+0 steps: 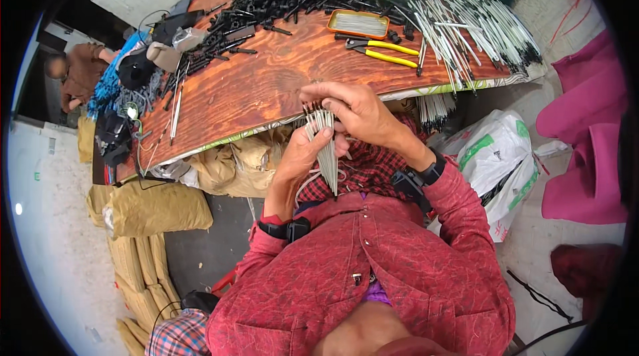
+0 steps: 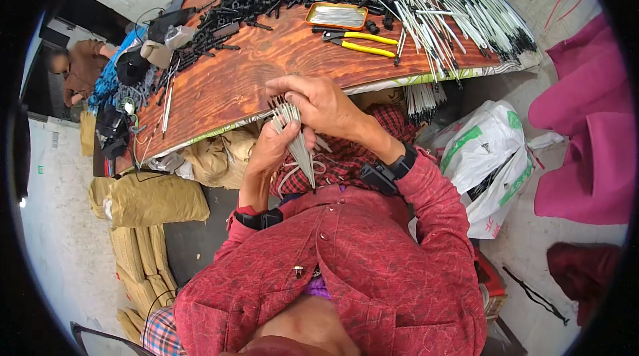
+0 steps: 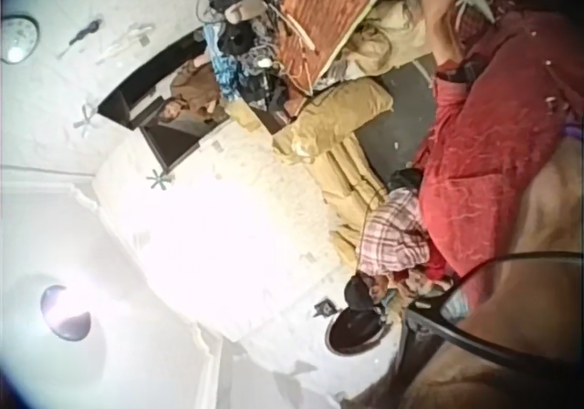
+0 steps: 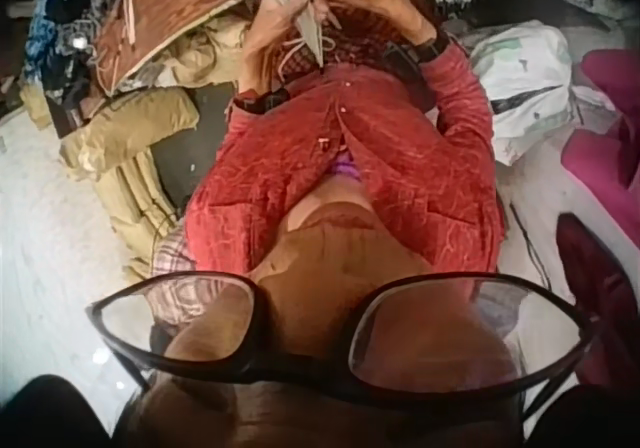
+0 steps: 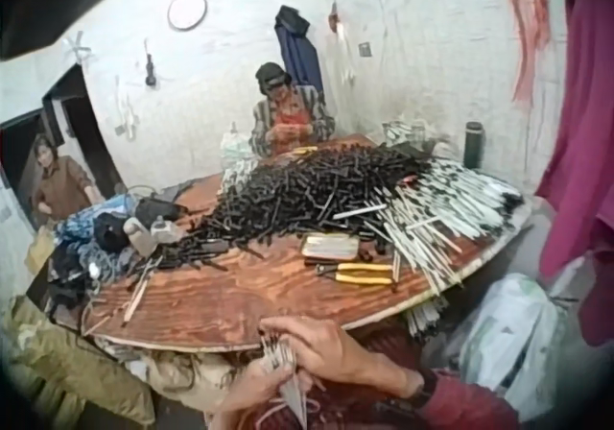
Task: Manually attaching small black plastic clips onto white plastic strips at a production workbench.
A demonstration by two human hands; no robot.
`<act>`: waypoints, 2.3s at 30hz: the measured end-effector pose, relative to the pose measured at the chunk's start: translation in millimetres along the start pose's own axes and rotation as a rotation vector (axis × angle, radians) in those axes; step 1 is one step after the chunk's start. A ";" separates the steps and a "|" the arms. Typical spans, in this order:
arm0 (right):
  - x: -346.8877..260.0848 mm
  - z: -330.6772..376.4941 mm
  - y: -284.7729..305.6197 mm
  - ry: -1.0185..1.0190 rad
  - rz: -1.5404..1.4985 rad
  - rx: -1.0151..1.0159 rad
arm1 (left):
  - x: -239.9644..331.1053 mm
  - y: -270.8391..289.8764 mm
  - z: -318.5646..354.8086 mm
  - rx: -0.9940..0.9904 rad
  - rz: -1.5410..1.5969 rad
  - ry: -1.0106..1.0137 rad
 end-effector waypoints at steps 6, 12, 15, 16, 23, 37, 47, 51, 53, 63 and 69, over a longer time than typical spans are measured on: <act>31.8 -14.8 -23.0 -0.140 -0.168 -0.131 | -14.1 23.2 -1.8 -0.010 0.085 0.010; 43.6 -31.7 -35.9 -0.219 0.074 -0.215 | -3.2 38.3 -3.2 0.053 0.041 0.042; 41.4 -39.8 -52.7 -0.111 0.078 -0.269 | -9.6 56.1 -0.6 0.128 -0.020 0.080; 51.4 -39.4 -59.3 -0.068 0.079 -0.304 | -20.7 60.7 0.8 0.123 0.023 0.131; 42.6 -30.7 -49.1 -0.080 0.085 -0.352 | -42.4 47.6 -14.3 -0.183 -0.004 0.158; 44.0 -27.5 -45.1 -0.259 -0.039 -0.243 | -10.5 33.9 -7.3 0.004 -0.044 0.125; 38.7 -108.6 88.4 0.020 0.498 0.193 | -20.2 70.5 -3.3 0.163 0.002 0.094; 70.6 -132.4 157.1 -0.115 1.049 0.289 | -22.9 76.6 -6.9 0.169 0.038 0.119; 97.1 -134.5 159.6 -0.201 1.204 0.192 | -26.6 77.7 -9.1 0.161 0.039 0.131; 119.6 -137.4 159.2 -0.325 1.176 0.166 | -27.4 79.1 -10.2 0.118 0.054 0.140; 115.1 -133.0 160.9 -0.274 1.225 0.124 | -19.4 74.8 -11.8 0.139 0.055 0.139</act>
Point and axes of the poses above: each hand's wrist, its own z-axis away from the middle knuckle, its own y-axis out of the back of the hand, x = y × z, the point moved 9 cm from there along -z, towards the middle knuckle, and after that the axes turned 5 degrees about -y, right-handed, at the moved point
